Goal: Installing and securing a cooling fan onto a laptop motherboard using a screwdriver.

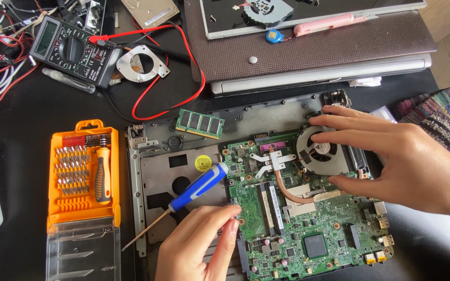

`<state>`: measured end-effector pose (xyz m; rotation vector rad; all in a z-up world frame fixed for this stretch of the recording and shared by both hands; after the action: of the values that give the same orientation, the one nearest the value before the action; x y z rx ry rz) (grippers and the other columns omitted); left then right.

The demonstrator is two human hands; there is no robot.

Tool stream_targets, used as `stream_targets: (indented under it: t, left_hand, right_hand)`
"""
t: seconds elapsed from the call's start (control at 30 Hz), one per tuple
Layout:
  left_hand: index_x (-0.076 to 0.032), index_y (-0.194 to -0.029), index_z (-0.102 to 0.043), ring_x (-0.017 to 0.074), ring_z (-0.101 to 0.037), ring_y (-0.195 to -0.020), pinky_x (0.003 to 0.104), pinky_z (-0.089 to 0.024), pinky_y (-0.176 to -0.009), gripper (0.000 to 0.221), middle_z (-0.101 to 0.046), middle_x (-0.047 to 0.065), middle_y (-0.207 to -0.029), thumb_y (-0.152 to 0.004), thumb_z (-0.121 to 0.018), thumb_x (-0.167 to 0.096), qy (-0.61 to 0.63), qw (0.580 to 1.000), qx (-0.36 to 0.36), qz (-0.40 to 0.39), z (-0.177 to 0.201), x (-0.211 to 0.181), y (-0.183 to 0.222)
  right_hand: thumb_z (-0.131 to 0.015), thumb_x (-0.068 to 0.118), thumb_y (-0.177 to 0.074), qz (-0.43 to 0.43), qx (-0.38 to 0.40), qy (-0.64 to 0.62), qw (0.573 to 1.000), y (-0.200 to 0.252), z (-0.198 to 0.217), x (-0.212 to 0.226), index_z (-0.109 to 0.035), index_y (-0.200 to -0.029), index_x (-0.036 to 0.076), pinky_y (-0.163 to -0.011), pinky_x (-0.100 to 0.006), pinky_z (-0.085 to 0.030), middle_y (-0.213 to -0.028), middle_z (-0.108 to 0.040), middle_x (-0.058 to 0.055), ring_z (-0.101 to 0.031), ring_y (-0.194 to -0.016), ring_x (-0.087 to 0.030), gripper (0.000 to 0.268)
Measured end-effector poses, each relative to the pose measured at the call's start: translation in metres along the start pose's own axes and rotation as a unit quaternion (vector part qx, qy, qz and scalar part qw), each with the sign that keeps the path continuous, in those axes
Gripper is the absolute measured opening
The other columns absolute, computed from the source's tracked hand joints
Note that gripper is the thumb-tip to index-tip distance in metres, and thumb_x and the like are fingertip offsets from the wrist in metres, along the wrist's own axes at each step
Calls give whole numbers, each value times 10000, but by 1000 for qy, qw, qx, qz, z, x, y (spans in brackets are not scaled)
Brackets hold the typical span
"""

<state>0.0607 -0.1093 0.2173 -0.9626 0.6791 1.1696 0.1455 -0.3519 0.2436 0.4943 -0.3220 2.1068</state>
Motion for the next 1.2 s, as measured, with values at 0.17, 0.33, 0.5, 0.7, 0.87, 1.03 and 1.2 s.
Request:
stream_targets:
  t: [0.17, 0.33, 0.5, 0.7, 0.87, 1.03, 1.2]
  left_hand:
    - [-76, -1026, -764, 108, -738, -760, 223, -597, -716, 176, -772, 3, -918, -963, -619, -155, 0, 1000, -1, 7, 0, 1, 0]
    - [-71, -1021, -760, 112, -726, -751, 229, -584, -715, 174, -768, 4, -902, -966, -617, -152, 5, 1000, 0, 10, 0, 0, -1]
    - [-73, -1014, -762, 113, -727, -756, 230, -590, -701, 174, -772, 6, -913, -966, -618, -158, 7, 1000, 2, 15, -1, 2, 0]
    - [-65, -1011, -758, 118, -727, -755, 234, -591, -703, 170, -769, 12, -910, -965, -619, -152, 11, 1000, 0, 13, -1, 1, 0]
    - [-73, -1023, -761, 114, -729, -756, 231, -593, -698, 179, -769, 10, -921, -968, -615, -162, 5, 1000, 2, 11, 0, 2, 0]
    - [-79, -1028, -761, 114, -739, -765, 231, -596, -712, 179, -774, 8, -934, -967, -617, -166, 1, 1000, 0, 5, 0, 1, 0]
    - [-75, -1028, -760, 111, -739, -762, 224, -598, -709, 180, -772, 11, -930, -966, -615, -161, 5, 1000, -4, 5, 0, 0, 0]
  right_hand:
    - [-868, 173, -652, 4, -3, -7, 1000, 1, -1, 0, -719, -1265, 170, -1132, -414, -462, -1449, -662, -6, -474, -1502, -257, 631]
    - [-874, 173, -645, -4, 1, -13, 1000, 1, 0, -2, -725, -1264, 166, -1157, -432, -436, -1453, -659, -14, -472, -1499, -260, 637]
    - [-872, 205, -654, -4, 4, 2, 1000, 3, -1, -3, -721, -1279, 176, -1145, -430, -440, -1448, -663, -5, -464, -1505, -242, 644]
    - [-881, 197, -648, -7, 0, -11, 1000, 4, -1, -5, -729, -1273, 175, -1163, -423, -432, -1449, -662, -9, -468, -1498, -251, 643]
    - [-859, 216, -667, -17, 13, 6, 1000, 4, -2, -5, -729, -1278, 196, -1148, -446, -424, -1473, -646, 5, -461, -1500, -231, 626]
    - [-883, 206, -640, -23, 10, 2, 1000, 4, -2, -7, -726, -1291, 203, -1160, -449, -406, -1527, -592, -30, -449, -1497, -240, 669]
    - [-866, 246, -683, -25, 5, -21, 999, 2, -1, -4, -743, -1263, 173, -1178, -478, -378, -1554, -550, -107, -438, -1498, -304, 597]
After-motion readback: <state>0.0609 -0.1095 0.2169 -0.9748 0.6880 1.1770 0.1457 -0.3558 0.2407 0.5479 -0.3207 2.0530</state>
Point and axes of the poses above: each hand's wrist, its own y-axis away from the middle knuckle, its own z-axis out of the back of the hand, x = y × z, the point moved 9 cm from there along -y, towards the middle knuckle
